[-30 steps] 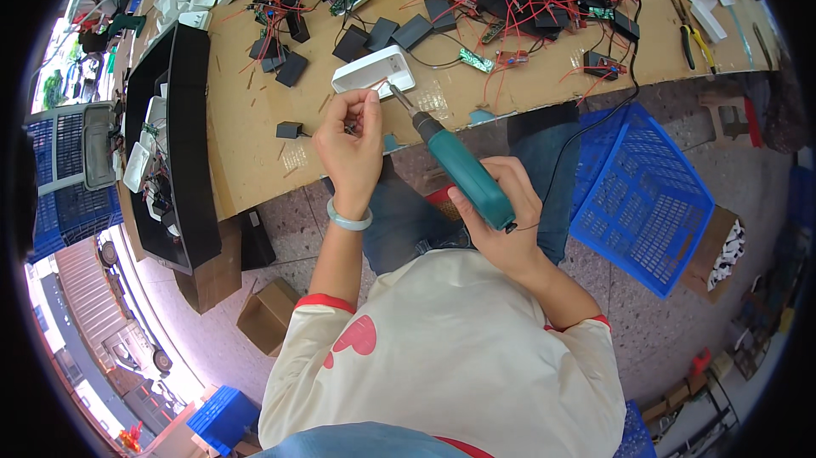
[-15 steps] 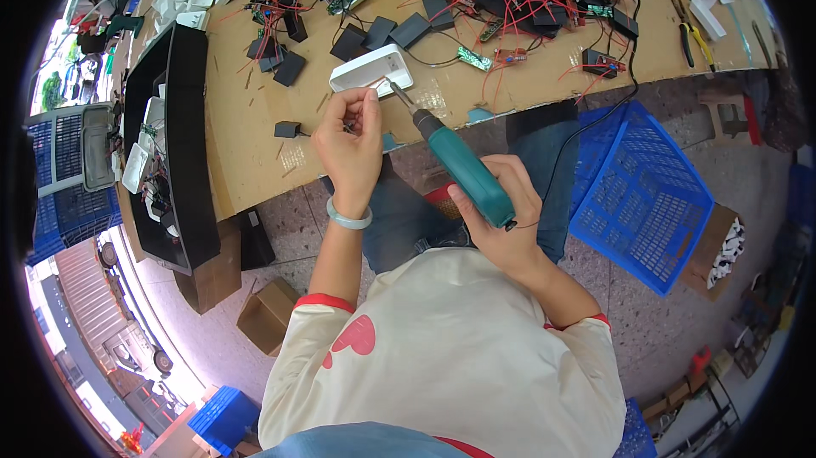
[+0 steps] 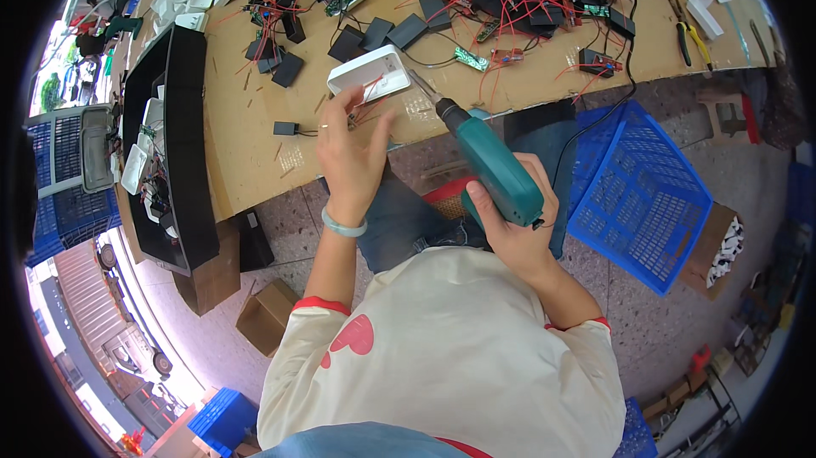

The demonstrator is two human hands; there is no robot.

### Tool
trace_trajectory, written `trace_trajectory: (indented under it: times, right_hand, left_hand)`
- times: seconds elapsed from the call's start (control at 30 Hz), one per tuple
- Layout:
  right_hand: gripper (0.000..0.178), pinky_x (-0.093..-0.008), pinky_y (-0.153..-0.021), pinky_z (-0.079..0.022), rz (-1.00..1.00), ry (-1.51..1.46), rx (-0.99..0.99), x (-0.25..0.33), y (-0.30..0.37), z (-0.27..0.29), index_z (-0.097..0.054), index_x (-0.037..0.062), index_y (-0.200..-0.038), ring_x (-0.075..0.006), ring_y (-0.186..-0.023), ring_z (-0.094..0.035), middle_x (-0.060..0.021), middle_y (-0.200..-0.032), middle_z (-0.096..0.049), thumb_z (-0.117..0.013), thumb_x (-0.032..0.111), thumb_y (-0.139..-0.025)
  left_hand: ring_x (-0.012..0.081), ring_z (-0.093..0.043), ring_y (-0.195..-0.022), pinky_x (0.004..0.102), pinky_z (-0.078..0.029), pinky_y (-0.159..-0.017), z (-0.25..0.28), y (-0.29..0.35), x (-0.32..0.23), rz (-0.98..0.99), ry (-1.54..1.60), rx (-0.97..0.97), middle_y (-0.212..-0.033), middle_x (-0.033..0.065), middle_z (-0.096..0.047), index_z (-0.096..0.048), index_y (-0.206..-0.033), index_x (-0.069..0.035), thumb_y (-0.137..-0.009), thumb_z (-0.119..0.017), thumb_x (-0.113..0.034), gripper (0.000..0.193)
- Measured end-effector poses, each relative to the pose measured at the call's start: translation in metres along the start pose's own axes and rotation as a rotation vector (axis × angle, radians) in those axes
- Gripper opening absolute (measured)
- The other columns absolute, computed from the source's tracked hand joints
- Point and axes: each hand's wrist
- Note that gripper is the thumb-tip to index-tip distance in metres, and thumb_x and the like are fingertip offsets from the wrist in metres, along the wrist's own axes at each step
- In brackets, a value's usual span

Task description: Assembling small electronic modules using an electric screwdriver at a factory workbench.

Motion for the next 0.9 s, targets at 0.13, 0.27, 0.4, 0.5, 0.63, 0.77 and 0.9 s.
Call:
trace_trajectory:
  times: [0.13, 0.27, 0.4, 0.5, 0.63, 0.77, 0.9]
  right_hand:
    - [0.024, -0.0332, -0.079, -0.052, -0.081, -0.013, 0.003, -0.001, 0.006, 0.005, -0.070, -0.0038, -0.108, -0.0237, -0.090, -0.065, -0.0141, -0.106, -0.066, -0.082, 0.009, -0.092]
    - [0.024, -0.0329, -0.080, -0.052, -0.117, -0.035, -0.005, 0.000, 0.005, 0.005, -0.070, -0.0038, -0.109, -0.0233, -0.091, -0.065, -0.0137, -0.107, -0.066, -0.081, 0.009, -0.092]
    - [0.025, -0.0327, -0.080, -0.052, -0.043, -0.001, 0.022, 0.004, 0.005, 0.006, -0.070, -0.0036, -0.109, -0.0228, -0.091, -0.065, -0.0136, -0.108, -0.066, -0.082, 0.009, -0.092]
    - [0.024, -0.0329, -0.080, -0.052, -0.052, -0.015, 0.018, 0.008, 0.006, 0.008, -0.070, -0.0035, -0.109, -0.0229, -0.091, -0.065, -0.0138, -0.108, -0.066, -0.082, 0.009, -0.092]
    - [0.023, -0.0338, -0.079, -0.053, -0.041, -0.022, 0.009, 0.009, 0.005, 0.003, -0.070, -0.0034, -0.108, -0.0242, -0.092, -0.066, -0.0142, -0.104, -0.068, -0.082, 0.007, -0.091]
    - [0.022, -0.0347, -0.078, -0.053, 0.001, 0.011, 0.011, 0.009, 0.000, -0.005, -0.071, -0.0036, -0.105, -0.0262, -0.092, -0.066, -0.0139, -0.100, -0.069, -0.083, 0.006, -0.089]
    - [0.021, -0.0354, -0.077, -0.053, -0.006, 0.012, 0.003, 0.003, -0.005, -0.014, -0.071, -0.0033, -0.102, -0.0278, -0.091, -0.066, -0.0127, -0.096, -0.070, -0.084, 0.005, -0.088]
  left_hand:
    - [0.0310, -0.067, -0.098, 0.0417, -0.053, -0.086, 0.009, 0.007, 0.013, -0.022, -0.038, 0.046, -0.103, 0.0095, -0.072, -0.072, -0.107, -0.004, -0.087, -0.081, -0.005, 0.022]
    - [0.0295, -0.066, -0.095, 0.0414, -0.051, -0.086, 0.006, 0.005, 0.017, -0.166, -0.128, 0.059, -0.105, 0.0061, -0.072, -0.074, -0.105, -0.006, -0.086, -0.081, -0.009, 0.020]
    - [0.0299, -0.065, -0.093, 0.0417, -0.050, -0.086, 0.006, 0.001, 0.009, -0.172, -0.138, 0.060, -0.103, 0.0065, -0.071, -0.073, -0.103, -0.006, -0.088, -0.079, -0.008, 0.017]
    - [0.0308, -0.064, -0.090, 0.0422, -0.050, -0.082, 0.008, -0.002, 0.002, -0.112, -0.074, 0.053, -0.097, 0.0078, -0.068, -0.071, -0.099, -0.006, -0.090, -0.076, -0.007, 0.010]
    - [0.0317, -0.062, -0.087, 0.0439, -0.050, -0.077, 0.011, -0.007, 0.004, -0.095, -0.074, 0.181, -0.091, 0.0101, -0.065, -0.069, -0.096, -0.005, -0.093, -0.074, -0.009, 0.007]
    - [0.0286, -0.060, -0.081, 0.0398, -0.048, -0.072, 0.003, -0.024, 0.009, -0.207, -0.262, 0.064, -0.087, 0.0095, -0.064, -0.070, -0.094, -0.006, -0.091, -0.076, -0.007, 0.007]
    - [0.0329, -0.057, -0.095, 0.0473, -0.047, -0.084, -0.006, -0.031, 0.009, -0.237, -0.350, 0.101, -0.101, 0.0118, -0.064, -0.069, -0.093, -0.004, -0.090, -0.076, -0.012, 0.010]
Point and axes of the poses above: each hand's wrist, its own y-axis away from the middle knuckle, its own z-axis out of the back of the hand, x = y × z
